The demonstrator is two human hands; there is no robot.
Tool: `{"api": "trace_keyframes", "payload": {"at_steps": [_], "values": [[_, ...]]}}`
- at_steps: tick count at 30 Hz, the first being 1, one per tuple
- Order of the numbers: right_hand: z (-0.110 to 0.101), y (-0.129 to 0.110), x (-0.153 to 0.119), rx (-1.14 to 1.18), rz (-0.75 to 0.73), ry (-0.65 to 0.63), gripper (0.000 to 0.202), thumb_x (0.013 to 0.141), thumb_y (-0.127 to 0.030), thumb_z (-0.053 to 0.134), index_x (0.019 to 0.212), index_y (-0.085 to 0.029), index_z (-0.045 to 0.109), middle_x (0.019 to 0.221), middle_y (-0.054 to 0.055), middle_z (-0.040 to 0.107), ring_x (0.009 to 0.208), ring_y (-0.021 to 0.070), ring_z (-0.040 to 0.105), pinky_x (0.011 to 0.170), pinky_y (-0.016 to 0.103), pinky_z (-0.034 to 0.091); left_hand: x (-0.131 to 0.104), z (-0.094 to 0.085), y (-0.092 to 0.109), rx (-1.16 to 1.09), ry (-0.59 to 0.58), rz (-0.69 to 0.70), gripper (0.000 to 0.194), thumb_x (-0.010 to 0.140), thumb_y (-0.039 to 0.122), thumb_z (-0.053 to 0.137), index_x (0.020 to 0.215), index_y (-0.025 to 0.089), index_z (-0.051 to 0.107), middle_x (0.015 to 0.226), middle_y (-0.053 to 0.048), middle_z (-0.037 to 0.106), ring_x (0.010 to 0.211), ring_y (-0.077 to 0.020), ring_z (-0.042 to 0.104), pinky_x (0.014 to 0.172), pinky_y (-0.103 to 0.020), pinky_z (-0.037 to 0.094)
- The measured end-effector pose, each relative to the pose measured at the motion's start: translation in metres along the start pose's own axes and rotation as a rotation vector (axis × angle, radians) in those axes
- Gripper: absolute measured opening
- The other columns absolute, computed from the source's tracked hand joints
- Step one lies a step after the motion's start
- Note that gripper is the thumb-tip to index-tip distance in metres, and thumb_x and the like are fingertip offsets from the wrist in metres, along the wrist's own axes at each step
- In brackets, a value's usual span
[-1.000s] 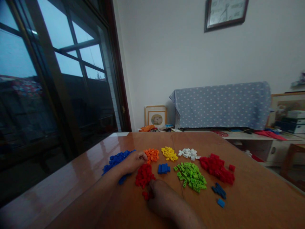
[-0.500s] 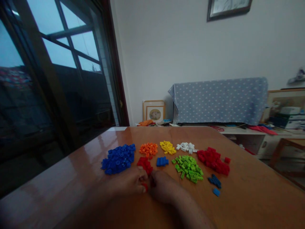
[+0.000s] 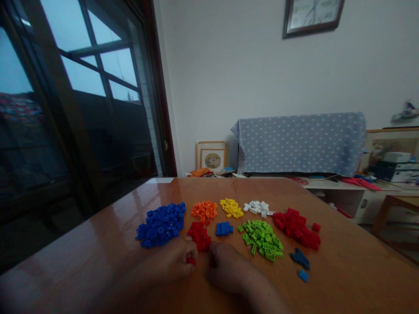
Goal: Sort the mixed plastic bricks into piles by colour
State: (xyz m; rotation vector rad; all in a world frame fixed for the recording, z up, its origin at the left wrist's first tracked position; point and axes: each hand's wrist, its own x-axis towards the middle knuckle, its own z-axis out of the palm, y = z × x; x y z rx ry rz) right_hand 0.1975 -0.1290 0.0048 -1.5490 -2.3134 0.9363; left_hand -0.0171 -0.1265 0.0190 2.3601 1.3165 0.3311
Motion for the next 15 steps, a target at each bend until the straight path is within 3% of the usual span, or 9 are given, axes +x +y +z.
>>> {"api": "trace_keyframes", "payload": {"at_steps": [5, 9, 15], "values": [[0.003, 0.004, 0.002, -0.006, 0.001, -0.005, 0.02, 0.07, -0.021, 0.06, 0.09, -0.02, 0.061, 0.082, 0.002, 0.065, 0.071, 0.0151, 0.057, 0.055, 0.023, 0.029, 0.007, -0.016, -0.029, -0.092, 0.127, -0.173, 0.012, 0.07, 0.02, 0.057, 0.079, 0.017, 0.064, 0.08, -0.001, 0.059, 0.07, -0.0135, 0.053, 0.057, -0.022, 0.032], [0.004, 0.007, 0.004, -0.02, -0.004, 0.01, 0.02, 0.07, -0.021, 0.06, 0.09, -0.02, 0.062, 0.083, 0.002, 0.066, 0.072, 0.015, 0.057, 0.055, 0.023, 0.031, 0.013, -0.013, -0.049, -0.172, 0.174, -0.215, 0.013, 0.071, 0.021, 0.059, 0.081, 0.016, 0.065, 0.075, 0.0, 0.059, 0.07, -0.0136, 0.053, 0.057, -0.022, 0.032], [0.007, 0.011, 0.005, -0.011, -0.023, 0.015, 0.017, 0.07, -0.022, 0.06, 0.087, -0.02, 0.06, 0.08, 0.0, 0.065, 0.07, 0.0142, 0.058, 0.053, 0.022, 0.03, 0.018, 0.0, -0.047, -0.257, 0.254, -0.145, 0.014, 0.074, 0.026, 0.06, 0.082, 0.015, 0.064, 0.076, 0.0, 0.059, 0.068, -0.0126, 0.052, 0.059, -0.022, 0.035]]}}
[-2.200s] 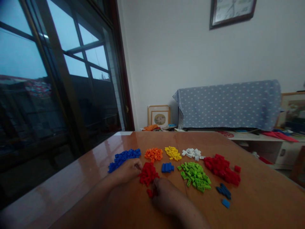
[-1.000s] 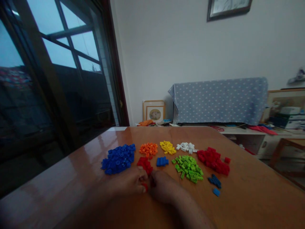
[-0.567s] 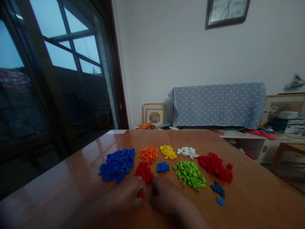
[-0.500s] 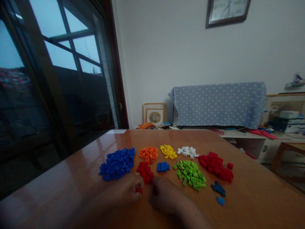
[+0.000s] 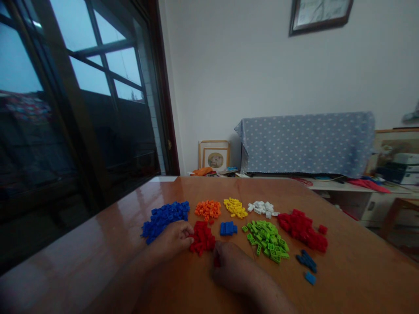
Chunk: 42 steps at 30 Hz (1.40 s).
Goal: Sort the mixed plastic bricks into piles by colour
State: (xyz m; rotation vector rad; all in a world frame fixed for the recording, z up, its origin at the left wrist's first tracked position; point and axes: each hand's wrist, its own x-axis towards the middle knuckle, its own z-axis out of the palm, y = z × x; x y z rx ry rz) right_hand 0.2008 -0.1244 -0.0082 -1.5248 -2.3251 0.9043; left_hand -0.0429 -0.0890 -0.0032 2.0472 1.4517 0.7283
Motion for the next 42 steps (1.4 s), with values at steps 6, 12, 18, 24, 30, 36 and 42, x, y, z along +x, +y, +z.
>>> {"api": "trace_keyframes", "payload": {"at_steps": [6, 12, 18, 24, 30, 36, 42], "values": [[0.0, -0.002, -0.001, -0.015, -0.01, -0.011, 0.017, 0.07, -0.02, 0.058, 0.087, -0.019, 0.06, 0.081, 0.001, 0.066, 0.07, 0.0135, 0.058, 0.054, 0.022, 0.03, 0.003, 0.009, 0.0, -0.157, -0.004, -0.02, 0.021, 0.074, 0.025, 0.06, 0.092, 0.015, 0.062, 0.081, -0.002, 0.063, 0.07, -0.0131, 0.057, 0.061, -0.022, 0.04], [-0.003, -0.005, -0.003, -0.019, 0.003, -0.009, 0.018, 0.069, -0.02, 0.059, 0.087, -0.02, 0.06, 0.082, 0.001, 0.066, 0.072, 0.0145, 0.059, 0.054, 0.023, 0.03, 0.002, 0.009, -0.004, -0.191, -0.02, 0.0, 0.024, 0.07, 0.014, 0.051, 0.093, 0.015, 0.059, 0.082, -0.002, 0.063, 0.071, -0.0126, 0.058, 0.061, -0.022, 0.04], [-0.005, -0.008, -0.003, -0.016, 0.01, 0.014, 0.017, 0.07, -0.018, 0.058, 0.087, -0.02, 0.059, 0.082, 0.0, 0.064, 0.072, 0.014, 0.055, 0.056, 0.023, 0.029, 0.001, 0.007, -0.006, -0.188, 0.036, 0.056, 0.02, 0.077, 0.018, 0.047, 0.094, 0.016, 0.058, 0.079, 0.0, 0.059, 0.071, -0.0127, 0.055, 0.062, -0.022, 0.041], [0.002, -0.019, 0.005, 0.101, -0.008, 0.103, 0.018, 0.074, -0.018, 0.059, 0.092, -0.02, 0.057, 0.083, 0.0, 0.062, 0.073, 0.0135, 0.054, 0.058, 0.022, 0.031, 0.002, 0.001, -0.005, -0.143, 0.091, 0.066, 0.017, 0.081, 0.022, 0.048, 0.093, 0.016, 0.059, 0.081, -0.001, 0.06, 0.075, -0.0139, 0.056, 0.067, -0.024, 0.042], [0.011, -0.015, 0.014, 0.154, -0.027, 0.247, 0.015, 0.081, -0.016, 0.051, 0.095, -0.019, 0.058, 0.079, 0.0, 0.062, 0.071, 0.0135, 0.055, 0.058, 0.022, 0.032, 0.002, -0.003, -0.006, -0.115, 0.067, 0.079, 0.016, 0.082, 0.022, 0.046, 0.091, 0.016, 0.059, 0.081, -0.001, 0.06, 0.073, -0.014, 0.055, 0.065, -0.024, 0.04], [0.011, -0.001, 0.021, 0.068, -0.023, 0.249, 0.011, 0.082, -0.016, 0.048, 0.081, -0.019, 0.058, 0.075, -0.001, 0.062, 0.071, 0.0129, 0.054, 0.059, 0.022, 0.031, 0.002, -0.007, -0.005, -0.019, 0.076, 0.112, 0.013, 0.084, 0.022, 0.046, 0.087, 0.017, 0.058, 0.081, -0.002, 0.061, 0.075, -0.0151, 0.055, 0.067, -0.025, 0.039], [0.008, -0.004, 0.014, -0.101, 0.073, 0.159, 0.01, 0.082, -0.022, 0.053, 0.079, -0.019, 0.061, 0.076, 0.001, 0.063, 0.069, 0.0135, 0.054, 0.058, 0.024, 0.028, 0.0, -0.013, -0.004, 0.098, 0.112, 0.135, 0.014, 0.081, 0.016, 0.047, 0.085, 0.018, 0.06, 0.085, -0.003, 0.061, 0.081, -0.0164, 0.054, 0.07, -0.025, 0.038]]}}
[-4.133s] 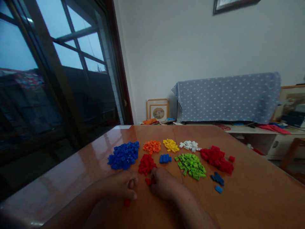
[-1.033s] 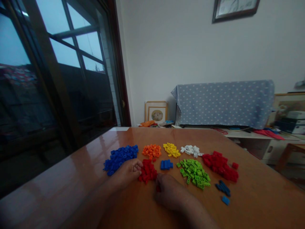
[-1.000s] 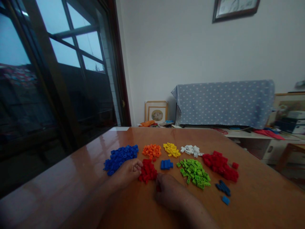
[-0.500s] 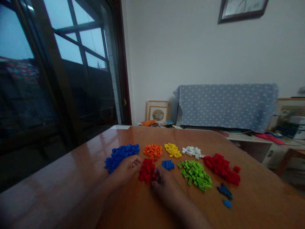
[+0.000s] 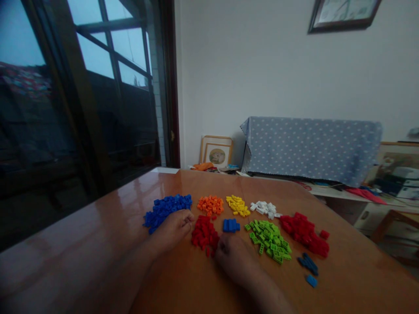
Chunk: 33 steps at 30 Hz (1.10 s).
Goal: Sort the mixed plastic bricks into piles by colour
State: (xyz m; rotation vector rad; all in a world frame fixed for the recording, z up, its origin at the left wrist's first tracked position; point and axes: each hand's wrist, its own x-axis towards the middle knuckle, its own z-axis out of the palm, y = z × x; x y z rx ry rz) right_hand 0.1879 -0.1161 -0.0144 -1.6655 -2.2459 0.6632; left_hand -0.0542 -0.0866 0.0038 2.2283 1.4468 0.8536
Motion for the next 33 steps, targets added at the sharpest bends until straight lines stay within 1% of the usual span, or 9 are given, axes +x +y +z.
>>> {"api": "trace_keyframes", "payload": {"at_steps": [3, 6, 9, 13, 19, 22, 25, 29, 33], "values": [[0.0, -0.01, -0.006, -0.026, 0.007, -0.043, 0.011, 0.083, -0.029, 0.056, 0.08, -0.021, 0.062, 0.076, 0.001, 0.065, 0.068, 0.014, 0.054, 0.056, 0.024, 0.025, 0.0, 0.0, 0.0, 0.023, -0.011, 0.007, 0.012, 0.081, 0.016, 0.048, 0.082, 0.018, 0.06, 0.084, -0.003, 0.061, 0.081, -0.0169, 0.053, 0.069, -0.025, 0.037], [0.0, -0.016, -0.006, 0.001, -0.029, -0.052, 0.01, 0.085, -0.025, 0.052, 0.084, -0.022, 0.062, 0.079, 0.0, 0.066, 0.069, 0.0137, 0.055, 0.057, 0.024, 0.027, 0.0, 0.001, 0.0, 0.03, 0.004, 0.024, 0.012, 0.081, 0.015, 0.047, 0.08, 0.018, 0.059, 0.084, -0.003, 0.06, 0.081, -0.0167, 0.053, 0.069, -0.025, 0.036], [0.0, -0.012, -0.002, -0.005, -0.045, -0.01, 0.014, 0.085, -0.02, 0.048, 0.085, -0.022, 0.062, 0.08, 0.0, 0.066, 0.072, 0.0142, 0.056, 0.06, 0.024, 0.03, 0.0, 0.002, -0.002, 0.032, 0.01, 0.03, 0.012, 0.082, 0.016, 0.047, 0.08, 0.019, 0.059, 0.083, -0.002, 0.06, 0.079, -0.0163, 0.053, 0.068, -0.025, 0.036], [0.002, -0.003, 0.002, -0.08, 0.036, 0.074, 0.012, 0.084, -0.022, 0.05, 0.084, -0.021, 0.063, 0.079, 0.002, 0.065, 0.073, 0.0161, 0.056, 0.062, 0.025, 0.03, -0.001, 0.002, -0.004, 0.028, 0.015, 0.026, 0.012, 0.081, 0.015, 0.047, 0.08, 0.018, 0.059, 0.082, -0.003, 0.06, 0.078, -0.0159, 0.052, 0.067, -0.025, 0.035], [0.003, -0.003, 0.001, -0.039, 0.014, 0.031, 0.015, 0.087, -0.023, 0.049, 0.087, -0.022, 0.064, 0.081, 0.002, 0.065, 0.073, 0.0154, 0.057, 0.063, 0.024, 0.031, -0.001, 0.002, -0.006, 0.018, 0.006, 0.02, 0.012, 0.081, 0.017, 0.048, 0.079, 0.018, 0.06, 0.081, -0.002, 0.061, 0.078, -0.0161, 0.052, 0.068, -0.025, 0.036], [-0.003, -0.004, 0.002, -0.077, 0.099, 0.077, 0.017, 0.089, -0.026, 0.047, 0.089, -0.022, 0.064, 0.082, 0.003, 0.065, 0.073, 0.0166, 0.057, 0.063, 0.025, 0.031, 0.0, 0.001, -0.008, 0.022, 0.007, 0.016, 0.012, 0.082, 0.018, 0.048, 0.079, 0.018, 0.06, 0.08, -0.002, 0.061, 0.077, -0.016, 0.053, 0.068, -0.025, 0.036], [-0.006, -0.004, 0.002, -0.103, 0.165, 0.068, 0.021, 0.09, -0.027, 0.046, 0.092, -0.022, 0.066, 0.085, 0.005, 0.066, 0.074, 0.0179, 0.058, 0.063, 0.026, 0.032, 0.001, 0.004, -0.011, 0.028, 0.011, 0.023, 0.012, 0.082, 0.018, 0.048, 0.078, 0.019, 0.06, 0.079, -0.002, 0.06, 0.076, -0.0155, 0.052, 0.066, -0.024, 0.035], [-0.003, -0.004, 0.001, -0.093, 0.131, 0.037, 0.018, 0.089, -0.025, 0.05, 0.094, -0.022, 0.067, 0.092, 0.006, 0.066, 0.081, 0.0186, 0.058, 0.068, 0.026, 0.034, 0.002, 0.008, -0.016, 0.046, 0.011, 0.033, 0.013, 0.083, 0.018, 0.047, 0.076, 0.018, 0.058, 0.077, -0.002, 0.059, 0.073, -0.0147, 0.051, 0.064, -0.024, 0.033], [-0.001, -0.004, 0.001, -0.072, 0.142, 0.068, 0.021, 0.091, -0.028, 0.047, 0.096, -0.022, 0.067, 0.092, 0.006, 0.068, 0.08, 0.0183, 0.06, 0.066, 0.026, 0.033, 0.001, 0.009, -0.017, 0.056, 0.015, 0.024, 0.012, 0.083, 0.018, 0.047, 0.076, 0.018, 0.058, 0.077, -0.001, 0.059, 0.071, -0.0146, 0.051, 0.062, -0.024, 0.031]]}}
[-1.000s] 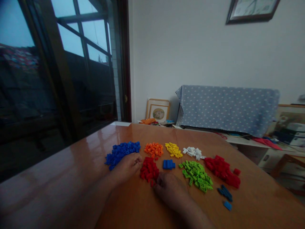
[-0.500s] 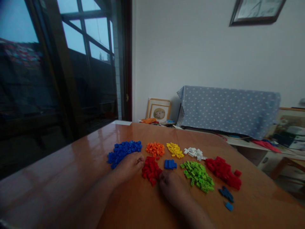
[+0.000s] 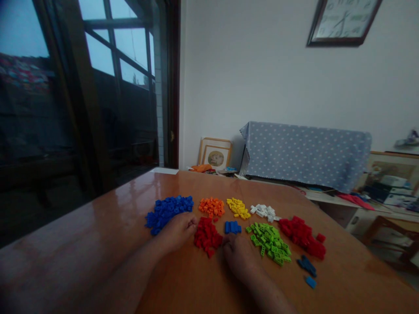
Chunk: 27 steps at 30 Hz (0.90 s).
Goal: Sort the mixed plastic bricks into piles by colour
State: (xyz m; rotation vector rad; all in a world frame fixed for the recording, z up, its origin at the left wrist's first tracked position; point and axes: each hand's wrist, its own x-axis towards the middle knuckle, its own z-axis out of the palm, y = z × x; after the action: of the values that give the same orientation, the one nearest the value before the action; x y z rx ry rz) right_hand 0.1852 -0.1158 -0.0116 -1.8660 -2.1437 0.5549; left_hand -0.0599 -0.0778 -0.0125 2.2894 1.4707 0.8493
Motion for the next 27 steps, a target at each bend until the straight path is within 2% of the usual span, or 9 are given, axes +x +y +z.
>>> {"api": "trace_keyframes", "payload": {"at_steps": [4, 9, 14, 19, 23, 27], "values": [[-0.007, -0.003, 0.0, -0.004, -0.02, 0.068, 0.025, 0.091, -0.028, 0.044, 0.1, -0.023, 0.067, 0.089, 0.004, 0.069, 0.077, 0.0171, 0.06, 0.065, 0.025, 0.033, 0.0, -0.001, -0.001, 0.006, 0.0, 0.001, 0.012, 0.083, 0.017, 0.048, 0.075, 0.019, 0.057, 0.076, -0.001, 0.059, 0.071, -0.0144, 0.051, 0.062, -0.024, 0.03], [-0.026, -0.018, -0.001, -0.066, -0.102, 0.147, 0.024, 0.09, -0.025, 0.043, 0.096, -0.022, 0.067, 0.087, 0.004, 0.07, 0.079, 0.0171, 0.062, 0.068, 0.025, 0.035, 0.0, 0.001, -0.006, 0.031, -0.03, -0.037, 0.009, 0.082, 0.018, 0.051, 0.074, 0.019, 0.056, 0.076, -0.001, 0.06, 0.071, -0.0141, 0.052, 0.06, -0.024, 0.028], [-0.039, -0.031, 0.019, -0.151, -0.069, 0.117, 0.027, 0.086, -0.026, 0.049, 0.104, -0.024, 0.07, 0.097, 0.007, 0.072, 0.086, 0.0195, 0.065, 0.067, 0.025, 0.036, 0.001, -0.001, -0.003, 0.031, -0.042, -0.081, 0.01, 0.083, 0.017, 0.051, 0.077, 0.019, 0.058, 0.079, -0.001, 0.062, 0.074, -0.0143, 0.055, 0.063, -0.024, 0.03], [-0.031, -0.035, 0.061, -0.289, -0.007, 0.09, 0.034, 0.085, -0.021, 0.048, 0.109, -0.029, 0.071, 0.109, 0.007, 0.072, 0.1, 0.0239, 0.066, 0.074, 0.029, 0.042, 0.001, -0.01, 0.004, 0.027, -0.063, -0.078, 0.016, 0.088, 0.022, 0.047, 0.076, 0.019, 0.058, 0.078, -0.001, 0.062, 0.073, -0.0139, 0.055, 0.061, -0.024, 0.03], [-0.023, -0.036, 0.088, -0.311, -0.028, 0.038, 0.032, 0.081, -0.022, 0.055, 0.104, -0.031, 0.075, 0.106, 0.007, 0.074, 0.099, 0.0261, 0.067, 0.073, 0.03, 0.044, 0.0, -0.015, 0.008, -0.004, -0.083, -0.087, 0.019, 0.09, 0.021, 0.042, 0.077, 0.019, 0.055, 0.075, -0.001, 0.061, 0.068, -0.013, 0.053, 0.057, -0.023, 0.028], [-0.017, -0.036, 0.102, -0.309, -0.056, 0.001, 0.025, 0.075, -0.027, 0.064, 0.096, -0.03, 0.077, 0.102, 0.007, 0.074, 0.097, 0.026, 0.067, 0.074, 0.029, 0.045, 0.001, -0.018, 0.013, -0.052, -0.112, -0.091, 0.018, 0.091, 0.023, 0.041, 0.081, 0.019, 0.054, 0.078, -0.002, 0.061, 0.068, -0.0132, 0.053, 0.056, -0.023, 0.029]]}}
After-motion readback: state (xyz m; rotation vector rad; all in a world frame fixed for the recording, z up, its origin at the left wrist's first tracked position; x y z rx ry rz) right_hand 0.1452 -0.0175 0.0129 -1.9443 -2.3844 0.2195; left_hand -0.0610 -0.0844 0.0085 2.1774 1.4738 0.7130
